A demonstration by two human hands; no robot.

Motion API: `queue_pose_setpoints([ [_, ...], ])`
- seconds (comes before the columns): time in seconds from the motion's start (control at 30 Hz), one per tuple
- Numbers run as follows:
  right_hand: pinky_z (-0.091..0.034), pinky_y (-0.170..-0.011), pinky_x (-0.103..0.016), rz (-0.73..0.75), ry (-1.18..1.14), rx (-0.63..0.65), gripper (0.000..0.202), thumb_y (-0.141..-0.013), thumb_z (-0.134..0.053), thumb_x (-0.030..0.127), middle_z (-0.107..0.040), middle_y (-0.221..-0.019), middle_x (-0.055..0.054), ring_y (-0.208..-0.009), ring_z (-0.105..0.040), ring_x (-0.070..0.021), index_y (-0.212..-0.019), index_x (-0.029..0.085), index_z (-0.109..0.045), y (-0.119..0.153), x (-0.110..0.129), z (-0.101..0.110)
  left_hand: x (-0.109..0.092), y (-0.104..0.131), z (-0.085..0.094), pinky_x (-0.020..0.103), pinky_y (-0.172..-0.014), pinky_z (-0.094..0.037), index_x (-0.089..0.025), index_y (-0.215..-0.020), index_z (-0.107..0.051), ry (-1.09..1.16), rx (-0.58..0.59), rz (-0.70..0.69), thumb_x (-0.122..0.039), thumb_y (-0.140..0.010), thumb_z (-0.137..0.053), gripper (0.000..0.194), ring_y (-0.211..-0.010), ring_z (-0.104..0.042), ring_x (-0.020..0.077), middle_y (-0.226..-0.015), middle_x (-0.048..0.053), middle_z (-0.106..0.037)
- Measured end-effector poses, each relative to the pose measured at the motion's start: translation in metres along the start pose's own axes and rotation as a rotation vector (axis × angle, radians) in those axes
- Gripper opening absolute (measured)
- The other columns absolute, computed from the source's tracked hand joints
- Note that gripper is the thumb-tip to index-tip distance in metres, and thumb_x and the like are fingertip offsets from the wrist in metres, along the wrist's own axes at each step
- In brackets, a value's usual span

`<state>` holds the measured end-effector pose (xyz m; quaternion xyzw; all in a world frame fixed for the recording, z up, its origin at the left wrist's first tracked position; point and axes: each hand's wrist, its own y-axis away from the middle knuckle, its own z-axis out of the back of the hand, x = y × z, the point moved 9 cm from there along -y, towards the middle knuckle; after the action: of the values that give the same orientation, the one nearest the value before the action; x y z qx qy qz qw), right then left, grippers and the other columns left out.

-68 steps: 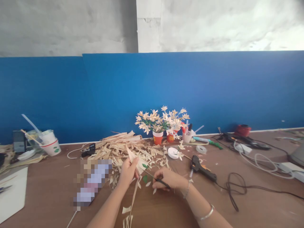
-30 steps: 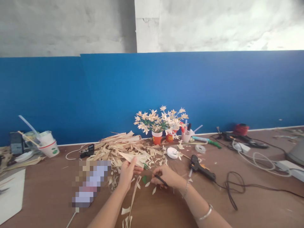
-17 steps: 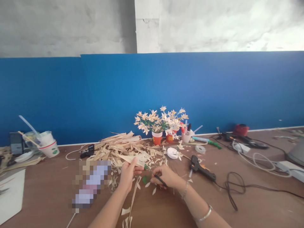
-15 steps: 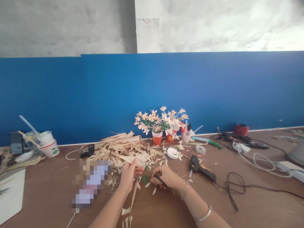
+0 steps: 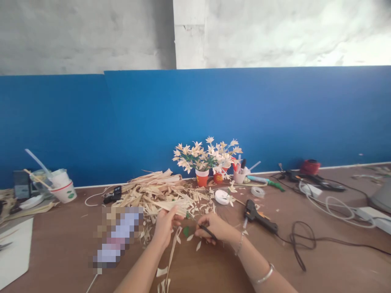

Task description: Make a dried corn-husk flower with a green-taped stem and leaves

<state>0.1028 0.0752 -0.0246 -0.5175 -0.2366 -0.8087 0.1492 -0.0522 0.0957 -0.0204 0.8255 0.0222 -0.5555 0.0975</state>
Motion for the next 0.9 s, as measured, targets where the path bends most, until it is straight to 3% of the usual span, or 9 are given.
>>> queue_pose_setpoints([
  [0.23, -0.031, -0.032, -0.012, -0.002, -0.058, 0.126, 0.025, -0.066, -0.065, 0.036, -0.051, -0.043, 0.006, -0.033, -0.042, -0.0038, -0.072, 0.012, -0.063, 0.016, 0.008, 0.008, -0.008, -0.008, 0.010, 0.013, -0.028, -0.019, -0.013, -0.080, -0.058, -0.138, -0.025, -0.115, -0.036, -0.062, -0.069, 0.031, -0.033, -0.041, 0.0040, -0.051, -0.004, -0.056],
  [0.33, -0.030, -0.032, -0.012, -0.009, -0.081, 0.158, 0.027, -0.066, -0.066, 0.038, -0.051, -0.043, 0.006, -0.034, -0.043, -0.0038, -0.072, 0.012, -0.063, 0.017, 0.006, 0.006, -0.011, -0.007, 0.009, 0.014, -0.031, -0.017, -0.013, -0.078, -0.059, -0.206, -0.016, -0.148, -0.037, -0.064, -0.066, 0.029, -0.031, -0.032, 0.0012, -0.051, -0.005, -0.055],
  [0.57, -0.029, -0.031, -0.012, -0.034, -0.067, 0.138, 0.026, -0.066, -0.066, 0.038, -0.051, -0.043, 0.006, -0.033, -0.042, -0.0036, -0.069, 0.012, -0.062, 0.011, -0.005, 0.003, -0.017, -0.002, 0.005, 0.016, -0.034, -0.023, -0.013, -0.073, -0.060, -0.246, -0.025, -0.161, -0.040, -0.061, -0.068, 0.030, -0.034, -0.033, 0.0033, -0.051, -0.005, -0.056],
  [0.9, -0.030, -0.032, -0.012, -0.019, -0.060, 0.120, 0.024, -0.066, -0.065, 0.036, -0.049, -0.042, 0.006, -0.033, -0.041, -0.0037, -0.072, 0.012, -0.063, 0.013, 0.000, 0.002, -0.001, -0.007, 0.002, 0.015, -0.033, -0.019, -0.014, -0.073, -0.060, -0.285, 0.061, -0.102, -0.043, -0.065, -0.066, 0.031, -0.033, -0.032, 0.0024, -0.048, -0.006, -0.052],
])
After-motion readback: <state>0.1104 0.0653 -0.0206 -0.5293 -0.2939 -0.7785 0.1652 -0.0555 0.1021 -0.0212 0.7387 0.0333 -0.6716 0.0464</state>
